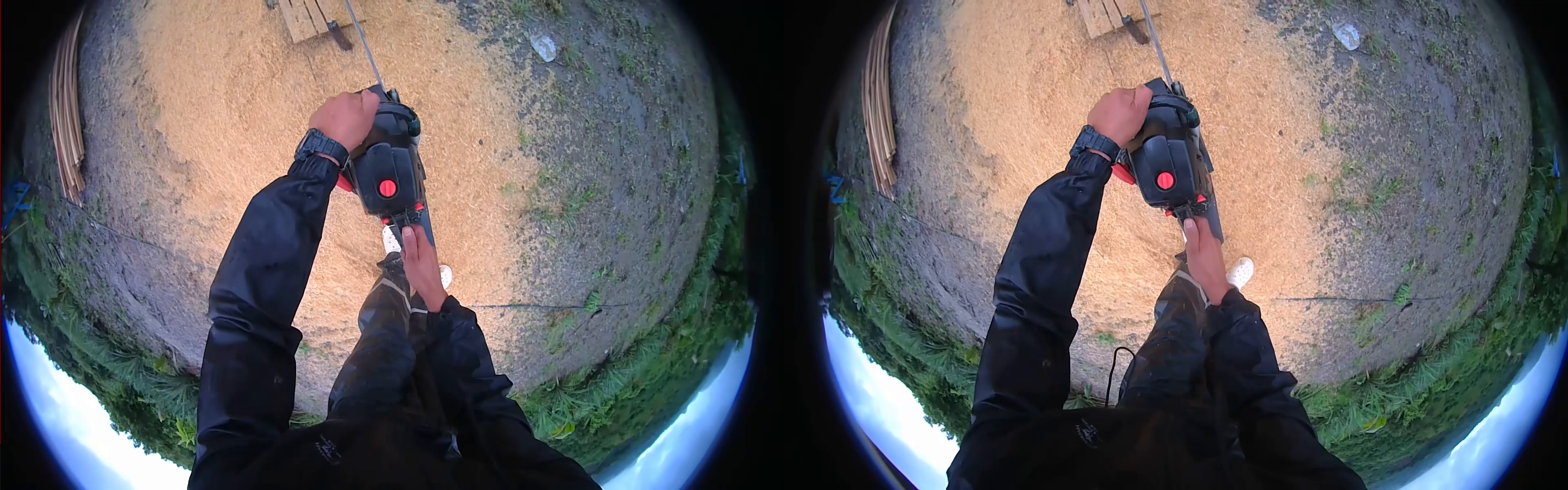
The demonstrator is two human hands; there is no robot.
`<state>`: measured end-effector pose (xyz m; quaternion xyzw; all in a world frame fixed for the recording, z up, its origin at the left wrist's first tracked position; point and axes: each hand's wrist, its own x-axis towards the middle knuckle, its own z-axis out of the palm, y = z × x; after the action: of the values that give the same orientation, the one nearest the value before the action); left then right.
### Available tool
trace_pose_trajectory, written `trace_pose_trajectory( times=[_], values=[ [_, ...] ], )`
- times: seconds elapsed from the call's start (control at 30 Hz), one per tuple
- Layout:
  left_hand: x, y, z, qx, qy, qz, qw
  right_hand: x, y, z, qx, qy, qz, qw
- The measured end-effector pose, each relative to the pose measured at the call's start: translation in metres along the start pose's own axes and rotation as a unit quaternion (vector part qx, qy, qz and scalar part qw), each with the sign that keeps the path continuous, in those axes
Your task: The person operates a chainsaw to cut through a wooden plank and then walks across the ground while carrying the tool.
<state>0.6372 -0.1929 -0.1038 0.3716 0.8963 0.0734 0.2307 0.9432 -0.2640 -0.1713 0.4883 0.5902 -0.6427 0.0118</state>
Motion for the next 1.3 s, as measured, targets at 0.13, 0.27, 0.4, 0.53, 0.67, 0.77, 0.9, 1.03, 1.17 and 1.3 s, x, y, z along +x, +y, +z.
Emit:
trace_pose_trajectory(
  times=[0.13,0.27,0.4,0.53,0.67,0.77,0.9,1.03,1.17,1.3],
  values=[
    [-0.001,0.009,-0.012,-0.013,-0.018,-0.025,0.999,0.003,-0.007,-0.002,-0.009,-0.008,0.022,1.0],
    [0.0,0.012,-0.019,-0.013,-0.03,-0.019,0.999,0.005,-0.011,0.0,-0.016,-0.002,0.027,1.0],
    [0.014,-0.001,-0.013,-0.029,0.032,0.035,0.998,0.011,-0.019,0.002,-0.005,0.002,0.015,1.0],
    [0.03,-0.005,-0.022,-0.002,-0.016,-0.013,1.0,0.021,-0.029,0.005,-0.005,0.004,0.007,1.0],
    [0.035,-0.005,-0.024,-0.01,-0.021,-0.015,1.0,0.026,-0.027,0.008,0.0,0.006,0.001,1.0],
    [0.036,-0.004,-0.023,-0.024,-0.02,-0.04,0.999,0.028,-0.023,0.009,-0.011,0.001,0.001,1.0],
    [0.045,-0.01,-0.022,-0.012,-0.019,0.0,1.0,0.03,-0.035,0.007,0.002,0.001,0.005,1.0],
    [0.055,-0.013,-0.027,-0.014,0.017,0.01,1.0,0.041,-0.052,0.005,-0.013,-0.011,0.019,1.0],
    [0.066,-0.014,-0.034,-0.025,0.035,0.006,0.999,0.054,-0.051,0.01,-0.006,-0.005,0.002,1.0],
    [0.07,-0.006,-0.044,-0.002,-0.013,-0.029,0.999,0.054,-0.059,0.01,-0.003,-0.005,0.01,1.0]
  ],
)
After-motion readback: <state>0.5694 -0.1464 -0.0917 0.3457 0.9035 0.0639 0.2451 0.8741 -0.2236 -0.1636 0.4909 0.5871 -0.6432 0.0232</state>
